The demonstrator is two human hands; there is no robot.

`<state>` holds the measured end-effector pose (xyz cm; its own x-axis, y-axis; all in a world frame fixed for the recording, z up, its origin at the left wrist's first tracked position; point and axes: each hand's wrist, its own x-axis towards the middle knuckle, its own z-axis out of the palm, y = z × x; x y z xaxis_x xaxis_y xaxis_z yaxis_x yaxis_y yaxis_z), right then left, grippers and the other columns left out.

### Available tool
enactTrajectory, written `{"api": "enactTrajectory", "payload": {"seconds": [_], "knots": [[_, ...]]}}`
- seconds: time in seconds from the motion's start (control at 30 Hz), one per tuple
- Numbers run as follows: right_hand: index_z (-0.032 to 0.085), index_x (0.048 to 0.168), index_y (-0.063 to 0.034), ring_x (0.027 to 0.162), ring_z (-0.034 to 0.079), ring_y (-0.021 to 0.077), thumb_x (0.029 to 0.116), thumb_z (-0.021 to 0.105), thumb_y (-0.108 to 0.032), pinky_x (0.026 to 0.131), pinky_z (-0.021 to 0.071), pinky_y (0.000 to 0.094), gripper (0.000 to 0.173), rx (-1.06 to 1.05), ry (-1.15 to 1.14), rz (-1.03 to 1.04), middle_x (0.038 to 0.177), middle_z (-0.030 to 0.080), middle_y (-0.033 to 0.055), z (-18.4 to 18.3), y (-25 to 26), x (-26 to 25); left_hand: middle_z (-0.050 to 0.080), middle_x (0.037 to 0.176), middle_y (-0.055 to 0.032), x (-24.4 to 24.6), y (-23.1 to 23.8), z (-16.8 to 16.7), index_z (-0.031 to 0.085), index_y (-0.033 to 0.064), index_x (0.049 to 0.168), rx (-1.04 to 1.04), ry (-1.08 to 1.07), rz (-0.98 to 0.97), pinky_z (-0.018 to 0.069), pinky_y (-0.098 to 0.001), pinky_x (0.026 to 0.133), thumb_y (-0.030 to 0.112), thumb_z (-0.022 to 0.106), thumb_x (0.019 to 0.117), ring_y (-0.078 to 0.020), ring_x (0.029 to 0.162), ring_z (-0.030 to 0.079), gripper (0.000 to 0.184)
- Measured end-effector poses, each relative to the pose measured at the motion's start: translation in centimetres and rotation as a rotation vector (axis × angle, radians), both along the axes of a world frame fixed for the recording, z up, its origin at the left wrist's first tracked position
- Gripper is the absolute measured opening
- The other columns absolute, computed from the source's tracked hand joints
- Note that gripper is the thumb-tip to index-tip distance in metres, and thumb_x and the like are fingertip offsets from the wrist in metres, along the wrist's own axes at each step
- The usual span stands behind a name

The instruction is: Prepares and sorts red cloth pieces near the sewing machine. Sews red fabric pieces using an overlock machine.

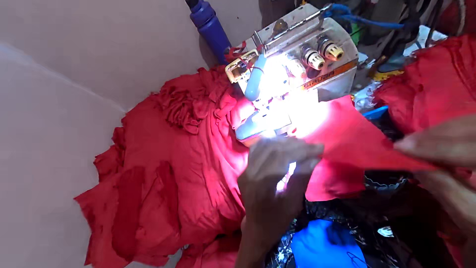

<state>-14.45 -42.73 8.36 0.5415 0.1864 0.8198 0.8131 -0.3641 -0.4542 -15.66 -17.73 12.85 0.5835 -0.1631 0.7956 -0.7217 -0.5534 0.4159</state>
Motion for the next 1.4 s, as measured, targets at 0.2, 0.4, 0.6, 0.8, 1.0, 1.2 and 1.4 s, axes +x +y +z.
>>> {"api": "enactTrajectory", "payload": {"seconds": [0.2, 0.4, 0.6, 0.8, 1.0, 1.2, 1.4], "knots": [[0.073, 0.106, -0.0107, 0.098, 0.064, 0.0164, 0.105, 0.057, -0.022, 0.094, 0.0456, 0.0302, 0.019, -0.138, 0.252, 0.22, 0.096, 0.072, 0.008, -2.8, -0.3, -5.4, 0.072, 0.096, 0.0003, -6.4, 1.6, -6.4, 0.072, 0.0113, 0.096, -0.036, 0.321, -0.125, 0.0541, -0.0227, 0.092, 0.019, 0.065, 0.1003, -0.0067, 0.1, 0.068, 0.011], [0.076, 0.101, -0.0014, 0.094, 0.067, 0.0234, 0.1024, 0.062, -0.014, 0.093, 0.0489, 0.0319, 0.019, -0.184, 0.534, 0.444, 0.092, 0.073, 0.0162, -4.5, -1.3, -8.0, 0.073, 0.094, -0.0041, -10.6, 2.3, -8.9, 0.072, 0.006, 0.094, -0.106, 0.55, -0.226, 0.0512, -0.0229, 0.095, 0.012, 0.066, 0.0984, -0.0089, 0.099, 0.067, 0.01], [0.075, 0.103, -0.0061, 0.091, 0.067, 0.0093, 0.1032, 0.06, -0.021, 0.086, 0.0521, 0.0224, 0.021, -0.123, 0.512, 0.262, 0.093, 0.073, 0.0083, -5.1, -0.5, -5.3, 0.069, 0.098, 0.0004, -6.5, 1.9, -9.1, 0.072, 0.0108, 0.099, -0.071, 0.472, -0.16, 0.0546, -0.0162, 0.087, 0.019, 0.065, 0.1001, -0.0023, 0.096, 0.066, 0.011], [0.076, 0.102, -0.0083, 0.073, 0.061, 0.0006, 0.0937, 0.061, -0.027, 0.066, 0.0494, 0.0212, 0.026, -0.069, 0.441, -0.246, 0.084, 0.071, 0.0001, -5.5, 2.7, 1.5, 0.075, 0.092, -0.0119, 2.5, 0.1, -9.7, 0.074, -0.0061, 0.101, -0.172, 0.376, 0.021, 0.0579, -0.0222, 0.077, 0.002, 0.072, 0.0873, -0.0068, 0.081, 0.07, 0.016], [0.075, 0.107, -0.0078, 0.058, 0.058, 0.0229, 0.0935, 0.056, -0.025, 0.052, 0.0412, 0.0444, 0.028, -0.247, 0.499, -0.381, 0.074, 0.065, 0.0063, -5.8, 3.7, 3.1, 0.072, 0.093, -0.0117, 4.6, -0.5, -11.0, 0.075, -0.0029, 0.102, -0.063, 0.458, 0.084, 0.0531, -0.0271, 0.081, 0.002, 0.073, 0.085, -0.0136, 0.088, 0.067, 0.018], [0.074, 0.11, -0.0029, 0.074, 0.062, 0.0321, 0.0908, 0.063, -0.021, 0.058, 0.0464, 0.0492, 0.028, -0.359, 0.437, -0.321, 0.091, 0.064, 0.0135, -5.0, 4.0, 3.8, 0.069, 0.091, -0.0062, 4.8, -0.4, -10.9, 0.076, 0.004, 0.094, -0.072, 0.454, 0.078, 0.0513, -0.0269, 0.082, 0.005, 0.075, 0.0833, -0.0112, 0.09, 0.064, 0.01], [0.075, 0.117, -0.0069, 0.102, 0.061, 0.0348, 0.0892, 0.065, -0.016, 0.08, 0.0511, 0.0505, 0.031, -0.488, 0.353, -0.072, 0.111, 0.062, 0.0146, -4.7, 4.6, 6.1, 0.069, 0.095, -0.0104, 4.9, -0.7, -11.1, 0.075, 0.0042, 0.094, 0.096, 0.325, 0.148, 0.0503, -0.038, 0.084, 0.008, 0.072, 0.0853, -0.0219, 0.095, 0.065, 0.01]]}}
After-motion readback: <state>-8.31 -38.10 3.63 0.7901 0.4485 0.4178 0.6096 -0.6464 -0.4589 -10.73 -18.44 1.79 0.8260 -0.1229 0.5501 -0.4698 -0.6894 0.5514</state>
